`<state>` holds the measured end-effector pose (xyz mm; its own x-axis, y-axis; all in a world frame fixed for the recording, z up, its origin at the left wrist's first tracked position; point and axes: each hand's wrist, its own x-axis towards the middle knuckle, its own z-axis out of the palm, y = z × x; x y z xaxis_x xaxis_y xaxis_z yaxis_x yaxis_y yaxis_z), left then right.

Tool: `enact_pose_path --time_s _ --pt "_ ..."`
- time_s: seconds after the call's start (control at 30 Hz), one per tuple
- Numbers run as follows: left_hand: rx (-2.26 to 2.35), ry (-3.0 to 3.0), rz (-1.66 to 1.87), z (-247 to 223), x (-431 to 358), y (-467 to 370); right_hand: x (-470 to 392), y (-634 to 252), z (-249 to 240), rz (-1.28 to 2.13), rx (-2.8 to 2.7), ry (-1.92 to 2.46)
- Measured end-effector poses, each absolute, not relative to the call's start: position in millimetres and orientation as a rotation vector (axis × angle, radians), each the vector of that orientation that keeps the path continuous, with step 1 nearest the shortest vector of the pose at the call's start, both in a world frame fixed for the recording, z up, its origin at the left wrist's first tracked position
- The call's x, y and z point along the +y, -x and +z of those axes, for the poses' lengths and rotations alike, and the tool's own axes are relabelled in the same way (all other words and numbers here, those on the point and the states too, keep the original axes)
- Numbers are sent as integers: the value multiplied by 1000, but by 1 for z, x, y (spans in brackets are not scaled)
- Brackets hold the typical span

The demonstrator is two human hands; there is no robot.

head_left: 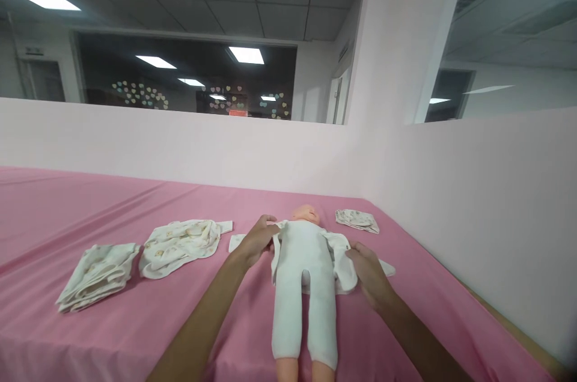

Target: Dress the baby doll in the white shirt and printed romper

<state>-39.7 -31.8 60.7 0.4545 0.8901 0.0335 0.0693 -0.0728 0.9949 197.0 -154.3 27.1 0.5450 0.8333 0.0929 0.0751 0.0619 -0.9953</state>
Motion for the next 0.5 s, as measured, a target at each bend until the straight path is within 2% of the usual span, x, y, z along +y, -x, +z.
enact_pose_path --time_s 0.13,0.2,0.37,0.5 --pt "747 -1788 510 64 -61 38 -168 -182 28 979 -1092 1478" --pt "779 -2010 368 63 -63 33 -168 -177 33 960 -1193 1593" --pt "1229 -2383 614 62 -35 5 -134 -177 51 445 -1285 1833" --pt "1469 -2445 401 61 -3 -27 -87 -180 51 160 -1443 2075"
